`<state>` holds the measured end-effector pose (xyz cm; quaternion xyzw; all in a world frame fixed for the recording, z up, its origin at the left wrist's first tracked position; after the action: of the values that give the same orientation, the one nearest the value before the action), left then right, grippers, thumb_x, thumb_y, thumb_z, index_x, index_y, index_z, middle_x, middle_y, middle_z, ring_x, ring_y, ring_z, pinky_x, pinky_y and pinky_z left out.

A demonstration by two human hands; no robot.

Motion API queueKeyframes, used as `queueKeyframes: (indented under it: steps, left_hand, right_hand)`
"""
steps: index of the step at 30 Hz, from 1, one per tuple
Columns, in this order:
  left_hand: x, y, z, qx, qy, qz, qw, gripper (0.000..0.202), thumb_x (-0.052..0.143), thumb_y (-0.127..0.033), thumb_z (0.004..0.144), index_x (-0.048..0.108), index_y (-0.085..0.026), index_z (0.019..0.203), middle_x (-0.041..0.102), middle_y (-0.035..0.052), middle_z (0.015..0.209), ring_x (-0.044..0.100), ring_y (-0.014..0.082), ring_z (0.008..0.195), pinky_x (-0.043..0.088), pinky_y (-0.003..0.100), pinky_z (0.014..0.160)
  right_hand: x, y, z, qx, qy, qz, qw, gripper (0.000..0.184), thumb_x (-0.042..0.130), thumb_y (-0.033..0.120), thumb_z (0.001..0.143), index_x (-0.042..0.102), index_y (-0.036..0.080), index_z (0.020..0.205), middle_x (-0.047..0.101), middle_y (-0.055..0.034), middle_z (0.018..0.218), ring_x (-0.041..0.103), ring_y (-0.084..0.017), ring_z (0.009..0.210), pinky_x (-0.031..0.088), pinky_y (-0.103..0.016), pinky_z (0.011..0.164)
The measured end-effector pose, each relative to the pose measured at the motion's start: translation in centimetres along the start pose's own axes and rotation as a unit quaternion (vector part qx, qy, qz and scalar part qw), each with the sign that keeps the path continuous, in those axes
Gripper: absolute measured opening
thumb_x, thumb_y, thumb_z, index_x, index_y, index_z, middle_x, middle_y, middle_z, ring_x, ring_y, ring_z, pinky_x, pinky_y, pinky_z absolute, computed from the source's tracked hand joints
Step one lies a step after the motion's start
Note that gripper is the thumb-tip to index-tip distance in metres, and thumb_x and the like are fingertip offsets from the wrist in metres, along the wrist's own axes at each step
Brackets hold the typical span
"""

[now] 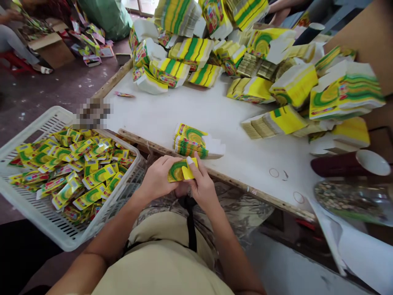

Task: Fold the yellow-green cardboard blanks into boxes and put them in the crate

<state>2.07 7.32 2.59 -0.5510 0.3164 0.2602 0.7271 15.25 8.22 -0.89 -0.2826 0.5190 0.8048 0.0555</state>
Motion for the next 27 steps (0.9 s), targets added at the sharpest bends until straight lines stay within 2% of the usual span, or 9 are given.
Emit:
queueKeyframes:
  steps: [4, 7, 11, 14, 19, 21, 23, 25, 27]
  left_hand:
    - [-1.2, -0.4, 0.4, 0.018, -0.004, -0.02, 1.0, 0.048, 0.071, -0.021, 0.073, 0.055, -0.021, 0.118, 0.066, 0.0056, 0.114, 0.062, 0.0204, 0.106, 0.049, 0.034, 0.095]
    - [-1.6, -0.7, 0.6, 0.027, 0.004, -0.021, 0.999, 0.045, 0.07, -0.02, 0.074, 0.057, -0.021, 0.117, 0.066, 0.005, 0.114, 0.062, 0.0193, 0.105, 0.05, 0.033, 0.095]
    - [-1.5, -0.7, 0.7, 0.031, -0.012, -0.004, 0.999, 0.044, 0.069, -0.021, 0.075, 0.057, -0.019, 0.117, 0.066, 0.0067, 0.113, 0.061, 0.0215, 0.106, 0.049, 0.036, 0.095]
    - [-1.2, -0.2, 0.8, 0.013, -0.025, -0.007, 1.0, 0.046, 0.071, -0.021, 0.073, 0.056, -0.019, 0.117, 0.065, 0.0073, 0.111, 0.061, 0.0223, 0.106, 0.049, 0.036, 0.095]
    - [-1.3, 0.7, 0.7, -0.014, -0.028, -0.017, 0.999, 0.05, 0.073, -0.023, 0.073, 0.055, -0.02, 0.119, 0.064, 0.0071, 0.112, 0.061, 0.0229, 0.105, 0.05, 0.036, 0.092]
    - [-2.7, 2.3, -0.1, -0.045, -0.035, 0.008, 0.998, 0.049, 0.073, -0.026, 0.074, 0.055, -0.022, 0.12, 0.064, 0.0067, 0.112, 0.062, 0.0233, 0.104, 0.05, 0.036, 0.093]
    - [-5.3, 5.2, -1.8, -0.1, -0.05, 0.078, 0.991, 0.05, 0.074, -0.031, 0.075, 0.055, -0.022, 0.12, 0.064, 0.0075, 0.114, 0.061, 0.0263, 0.106, 0.048, 0.04, 0.095]
    - [-8.9, 9.0, -4.4, -0.184, -0.078, 0.19, 0.961, 0.056, 0.076, -0.036, 0.073, 0.055, -0.021, 0.123, 0.062, 0.0124, 0.12, 0.057, 0.0343, 0.113, 0.043, 0.051, 0.1]
    - [-12.6, 12.2, -7.3, -0.273, -0.111, 0.285, 0.912, 0.072, 0.079, -0.041, 0.069, 0.051, -0.016, 0.129, 0.055, 0.0202, 0.131, 0.047, 0.0438, 0.124, 0.035, 0.062, 0.103]
  right_hand:
    - [-0.9, 0.8, 0.5, -0.038, 0.036, 0.02, 0.998, 0.031, 0.052, 0.03, 0.095, 0.065, 0.028, 0.124, 0.037, -0.0075, 0.154, 0.044, -0.027, 0.137, 0.045, -0.044, 0.107]
    - [-1.3, 1.2, 1.0, -0.043, 0.073, 0.034, 0.996, 0.027, 0.061, 0.025, 0.09, 0.069, 0.028, 0.115, 0.045, -0.0068, 0.15, 0.047, -0.027, 0.135, 0.046, -0.046, 0.106]
    - [-2.2, 1.4, 1.7, -0.03, 0.005, 0.052, 0.998, 0.018, 0.066, 0.022, 0.086, 0.074, 0.027, 0.102, 0.05, -0.0068, 0.145, 0.052, -0.027, 0.13, 0.048, -0.044, 0.103]
    - [-1.3, 1.0, 1.7, -0.015, -0.002, 0.079, 0.997, 0.028, 0.067, 0.024, 0.086, 0.07, 0.026, 0.113, 0.045, -0.0093, 0.149, 0.046, -0.03, 0.135, 0.046, -0.045, 0.105]
    - [0.5, 0.0, 2.1, 0.034, -0.015, 0.115, 0.993, 0.055, 0.062, 0.029, 0.089, 0.046, 0.022, 0.141, 0.048, -0.0138, 0.147, 0.045, -0.028, 0.136, 0.041, -0.047, 0.11]
    - [0.3, -0.3, 2.8, 0.045, -0.024, 0.083, 0.995, 0.061, 0.064, 0.033, 0.087, 0.043, 0.018, 0.142, 0.053, -0.0161, 0.141, 0.051, -0.028, 0.13, 0.044, -0.046, 0.107]
    - [-1.2, -1.0, 3.9, 0.045, -0.067, 0.018, 0.997, 0.058, 0.066, 0.036, 0.086, 0.047, 0.017, 0.137, 0.059, -0.0161, 0.132, 0.057, -0.028, 0.121, 0.045, -0.046, 0.104]
    - [-3.7, -2.2, 4.9, 0.044, -0.135, -0.07, 0.987, 0.048, 0.063, 0.037, 0.087, 0.053, 0.017, 0.13, 0.062, -0.0157, 0.124, 0.057, -0.029, 0.116, 0.044, -0.049, 0.103]
    - [-4.9, -3.8, 5.8, 0.046, -0.145, -0.144, 0.978, 0.047, 0.061, 0.035, 0.087, 0.054, 0.013, 0.127, 0.063, -0.0175, 0.119, 0.056, -0.032, 0.113, 0.044, -0.051, 0.099]
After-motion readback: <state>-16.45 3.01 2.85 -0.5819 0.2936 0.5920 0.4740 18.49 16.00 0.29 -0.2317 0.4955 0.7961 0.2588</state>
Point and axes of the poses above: each hand's wrist, its own z-axis towards the middle knuckle, its own x-axis out of the palm, y = z × x, the point moved 9 cm from there along z, towards the middle knuckle
